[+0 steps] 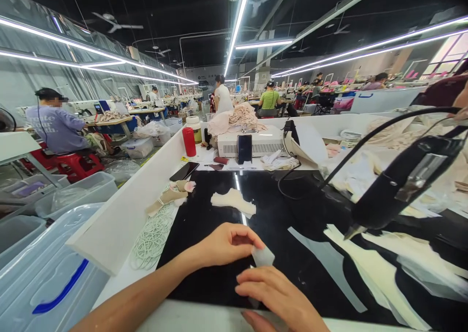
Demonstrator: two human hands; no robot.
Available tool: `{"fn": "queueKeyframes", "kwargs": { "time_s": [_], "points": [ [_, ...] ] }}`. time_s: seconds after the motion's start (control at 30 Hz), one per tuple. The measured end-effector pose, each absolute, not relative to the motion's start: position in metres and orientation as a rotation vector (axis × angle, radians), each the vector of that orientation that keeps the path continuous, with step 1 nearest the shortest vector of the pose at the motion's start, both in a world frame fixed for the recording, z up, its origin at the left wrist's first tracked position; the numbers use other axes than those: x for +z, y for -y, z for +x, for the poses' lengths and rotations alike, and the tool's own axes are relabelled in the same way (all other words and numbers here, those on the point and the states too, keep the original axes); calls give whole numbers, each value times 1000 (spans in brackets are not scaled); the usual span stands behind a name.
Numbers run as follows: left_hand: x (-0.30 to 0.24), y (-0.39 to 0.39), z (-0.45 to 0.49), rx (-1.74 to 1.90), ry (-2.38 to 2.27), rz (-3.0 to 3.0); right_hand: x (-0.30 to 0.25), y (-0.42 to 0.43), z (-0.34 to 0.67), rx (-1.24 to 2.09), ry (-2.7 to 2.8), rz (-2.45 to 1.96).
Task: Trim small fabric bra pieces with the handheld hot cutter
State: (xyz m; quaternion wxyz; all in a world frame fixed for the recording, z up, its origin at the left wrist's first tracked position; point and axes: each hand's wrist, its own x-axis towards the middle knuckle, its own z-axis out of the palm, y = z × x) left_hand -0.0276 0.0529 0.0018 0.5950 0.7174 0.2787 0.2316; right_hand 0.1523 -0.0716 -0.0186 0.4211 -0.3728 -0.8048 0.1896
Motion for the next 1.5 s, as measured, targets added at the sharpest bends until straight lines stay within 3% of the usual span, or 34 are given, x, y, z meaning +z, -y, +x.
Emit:
{"fn": "queueKeyframes", "kwargs": {
  "time_s": [0.23, 0.5, 1.13, 1.5],
  "points": [
    [0, -63, -48, 746, -944, 1909, -34, 83, 181, 415, 1753, -1329],
    [-4, -20, -34, 627, -727, 2341, -53, 75, 210, 110, 1822, -1491],
    [-8, -3, -63, 632, -556, 2785, -18, 36, 187, 500, 1817, -1637],
    [5, -11, -57, 547, -635, 2793, -32, 41, 190, 491, 1835, -1661]
  ]
}}
